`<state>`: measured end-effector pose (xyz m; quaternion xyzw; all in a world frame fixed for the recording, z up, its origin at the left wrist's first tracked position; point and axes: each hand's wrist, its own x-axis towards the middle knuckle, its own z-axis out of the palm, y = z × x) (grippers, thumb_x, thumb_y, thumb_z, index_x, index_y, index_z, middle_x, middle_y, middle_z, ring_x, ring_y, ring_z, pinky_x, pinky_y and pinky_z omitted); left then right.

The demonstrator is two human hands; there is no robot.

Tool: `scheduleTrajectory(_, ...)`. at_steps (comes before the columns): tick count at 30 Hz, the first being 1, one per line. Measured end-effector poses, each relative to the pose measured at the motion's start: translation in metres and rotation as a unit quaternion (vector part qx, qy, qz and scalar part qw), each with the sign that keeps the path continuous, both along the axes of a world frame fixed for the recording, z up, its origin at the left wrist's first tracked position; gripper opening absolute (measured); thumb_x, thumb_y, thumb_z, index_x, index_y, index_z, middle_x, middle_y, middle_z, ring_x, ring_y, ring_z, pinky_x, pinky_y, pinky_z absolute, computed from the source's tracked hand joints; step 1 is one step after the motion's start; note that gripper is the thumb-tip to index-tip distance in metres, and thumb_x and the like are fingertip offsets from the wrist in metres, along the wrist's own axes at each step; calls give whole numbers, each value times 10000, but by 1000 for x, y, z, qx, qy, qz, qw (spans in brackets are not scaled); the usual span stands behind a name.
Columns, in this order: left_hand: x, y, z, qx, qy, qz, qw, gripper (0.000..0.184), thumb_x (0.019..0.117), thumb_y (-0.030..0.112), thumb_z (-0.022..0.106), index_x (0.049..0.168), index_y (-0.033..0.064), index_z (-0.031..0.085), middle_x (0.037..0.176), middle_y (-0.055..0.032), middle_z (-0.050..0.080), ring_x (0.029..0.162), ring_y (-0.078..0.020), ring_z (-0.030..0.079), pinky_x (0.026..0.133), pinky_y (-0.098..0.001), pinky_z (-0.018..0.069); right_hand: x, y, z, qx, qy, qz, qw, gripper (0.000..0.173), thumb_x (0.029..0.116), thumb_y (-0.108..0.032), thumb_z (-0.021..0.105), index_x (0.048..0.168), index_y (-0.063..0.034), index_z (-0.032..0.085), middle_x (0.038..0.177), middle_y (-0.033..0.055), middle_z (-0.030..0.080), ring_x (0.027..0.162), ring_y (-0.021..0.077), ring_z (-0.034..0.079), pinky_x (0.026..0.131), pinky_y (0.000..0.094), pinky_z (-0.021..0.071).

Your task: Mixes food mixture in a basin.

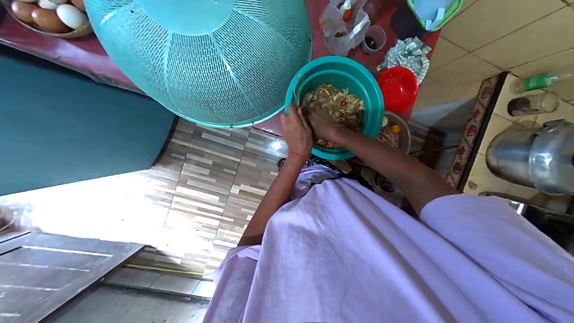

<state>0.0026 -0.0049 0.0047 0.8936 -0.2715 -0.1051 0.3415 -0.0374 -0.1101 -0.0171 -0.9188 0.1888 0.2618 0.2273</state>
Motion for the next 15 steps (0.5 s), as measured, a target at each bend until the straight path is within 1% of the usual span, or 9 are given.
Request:
scheduleTrajectory(1,1,-1,0,1,2,-1,1000,335,1094,165,391,1262,-49,587,1057,-275,640,990,-430,647,849,-516,539,-3,4,-1,3,2,-2,1000,545,935,-144,688,1440,3,545,1505,257,487,1354,484,479,1042,609,467)
scheduleTrajectory(3,0,-1,0,1,3,1,1000,334,1096,169,392,1257,-49,588,1046,-269,639,976,-432,645,840,-513,536,-7,5,6,3,24,21,999,390,965,-146,653,1306,42,627,1324,275,612,1274,464,554,1013,592,481)
scheduleTrajectory(4,0,0,0,4,2,1,1000,332,1095,171,396,1253,-46,591,1040,-264,641,967,-429,646,833,-512,537,-9,5,7,3,35,38,999,330,970,-139,642,1247,39,665,1265,270,646,1251,455,575,1009,591,486)
scheduleTrajectory(6,1,0,0,12,2,1,1000,336,1095,180,397,1261,-35,594,1044,-260,642,958,-428,652,816,-515,543,-15,2,16,5,46,71,996,249,1003,-130,599,1155,42,697,1167,265,679,1171,448,623,968,589,503)
scheduleTrajectory(8,1,0,1,8,4,-1,1000,336,1090,167,398,1260,-42,599,1028,-269,642,940,-433,653,797,-522,543,-23,-3,32,9,46,86,995,231,1029,-107,561,1134,54,690,1130,270,684,1125,451,649,951,591,515)
scheduleTrajectory(10,1,0,2,8,7,-5,1000,332,1088,162,398,1251,-46,600,1024,-271,637,944,-437,650,797,-517,543,-31,-10,46,11,30,58,998,223,1023,-98,572,1088,84,684,1081,291,684,1079,466,661,912,604,514)
scheduleTrajectory(11,0,1,2,6,7,-6,1000,329,1088,161,400,1248,-45,601,1025,-270,637,944,-435,649,798,-512,543,-34,-12,50,0,15,36,999,208,1010,-82,578,1045,96,679,1041,297,683,1036,473,672,867,607,525)
scheduleTrajectory(13,0,2,3,-4,5,-11,1000,319,1086,146,404,1246,-52,597,1029,-273,646,952,-439,650,811,-512,542,-37,-19,61,-34,18,-11,999,214,1006,-75,579,1058,112,669,1042,312,681,1028,489,677,864,610,532)
scheduleTrajectory(15,0,2,3,-9,4,-16,1000,316,1085,141,409,1253,-56,590,1034,-274,651,962,-442,650,820,-521,541,-40,-27,70,-56,22,-50,997,290,1042,-169,568,1105,94,672,1055,313,688,1062,493,669,885,623,520)
